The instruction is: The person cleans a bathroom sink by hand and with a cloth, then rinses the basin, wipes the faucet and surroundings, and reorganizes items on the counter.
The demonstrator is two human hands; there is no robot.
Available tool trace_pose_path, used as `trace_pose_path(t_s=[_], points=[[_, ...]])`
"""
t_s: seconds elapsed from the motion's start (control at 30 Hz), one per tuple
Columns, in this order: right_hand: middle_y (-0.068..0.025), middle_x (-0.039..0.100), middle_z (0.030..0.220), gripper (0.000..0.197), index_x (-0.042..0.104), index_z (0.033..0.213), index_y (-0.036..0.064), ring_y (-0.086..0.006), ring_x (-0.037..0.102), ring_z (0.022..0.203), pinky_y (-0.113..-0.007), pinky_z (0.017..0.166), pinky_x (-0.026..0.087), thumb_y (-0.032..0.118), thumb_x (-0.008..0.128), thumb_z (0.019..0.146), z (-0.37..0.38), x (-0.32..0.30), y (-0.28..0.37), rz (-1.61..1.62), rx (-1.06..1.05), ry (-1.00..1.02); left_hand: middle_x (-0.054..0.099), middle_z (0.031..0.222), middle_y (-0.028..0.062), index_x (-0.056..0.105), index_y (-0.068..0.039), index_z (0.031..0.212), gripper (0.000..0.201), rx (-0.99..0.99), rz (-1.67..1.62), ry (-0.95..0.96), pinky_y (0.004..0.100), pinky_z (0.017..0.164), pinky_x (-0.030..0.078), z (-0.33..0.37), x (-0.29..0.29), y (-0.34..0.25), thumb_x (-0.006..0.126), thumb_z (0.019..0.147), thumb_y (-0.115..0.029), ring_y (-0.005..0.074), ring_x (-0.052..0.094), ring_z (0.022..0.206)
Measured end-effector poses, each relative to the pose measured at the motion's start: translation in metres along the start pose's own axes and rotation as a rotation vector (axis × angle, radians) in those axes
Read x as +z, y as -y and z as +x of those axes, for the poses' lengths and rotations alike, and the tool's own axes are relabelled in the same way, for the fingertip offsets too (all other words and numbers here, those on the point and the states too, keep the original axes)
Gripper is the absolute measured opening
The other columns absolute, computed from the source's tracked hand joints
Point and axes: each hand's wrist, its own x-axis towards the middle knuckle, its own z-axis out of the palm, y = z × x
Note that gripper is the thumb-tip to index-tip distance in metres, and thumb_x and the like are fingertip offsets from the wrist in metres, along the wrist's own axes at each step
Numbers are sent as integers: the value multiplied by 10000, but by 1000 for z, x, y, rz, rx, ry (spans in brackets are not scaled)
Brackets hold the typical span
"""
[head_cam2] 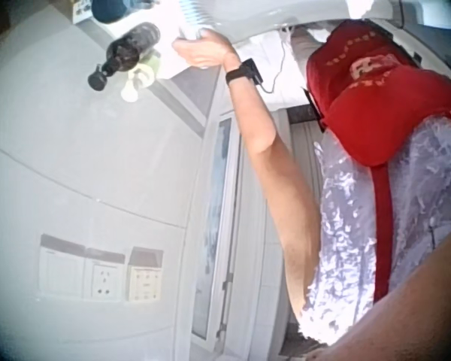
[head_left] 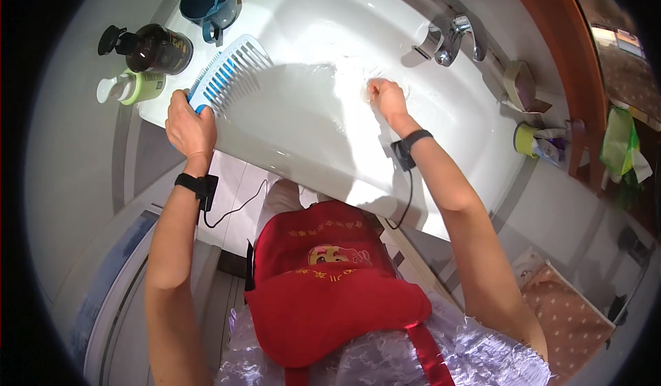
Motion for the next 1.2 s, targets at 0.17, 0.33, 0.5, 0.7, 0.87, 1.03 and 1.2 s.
trace_pose_path(t_s=[0.17,0.33,0.5,0.7,0.87,1.03,1.2], points=[[-184,648,830,65,591,757,40,-386,629,812,-453,736,498,50,557,811,-17,-17,-22,-146,-206,194,639,981,149,571,-42,1040,340,-15,-20,-2,438,838,443,3,0,-1,651,716,-103,350,600,955],[-170,640,870,64,622,797,40,-370,636,831,-445,756,517,54,568,828,-13,-16,-19,-166,-336,151,644,991,135,574,-45,1049,353,-43,-25,29,428,845,440,3,-1,-5,664,709,-79,340,601,974],[-127,643,929,89,652,847,63,-327,633,930,-425,807,529,39,571,819,-1,-11,4,-274,-332,88,642,988,136,574,-45,1047,356,-42,-17,20,424,849,439,2,-3,-4,674,706,-71,334,600,981],[-109,644,1032,163,666,938,82,-302,615,1014,-400,851,538,28,577,813,15,-20,2,-454,-305,42,639,991,145,570,-43,1058,352,13,7,-24,434,843,441,0,1,1,653,718,-75,343,600,972],[-109,642,1051,154,663,948,64,-284,608,1041,-381,875,544,35,577,824,15,-24,-9,-533,-287,89,639,980,150,571,-41,1055,347,54,12,-33,444,841,444,6,2,-1,635,716,-85,353,599,956],[-144,683,1002,168,672,967,79,-332,659,942,-423,834,550,94,561,841,-19,-11,-19,-459,-149,95,634,961,146,569,-41,1051,362,28,7,-33,436,824,441,1,1,1,647,703,-106,349,597,940],[-183,699,801,132,691,823,69,-375,679,753,-453,747,554,181,626,796,-8,19,-12,-313,36,-48,632,959,142,565,-41,1040,357,11,-29,-4,431,817,440,5,1,-6,652,700,-106,340,600,945]])
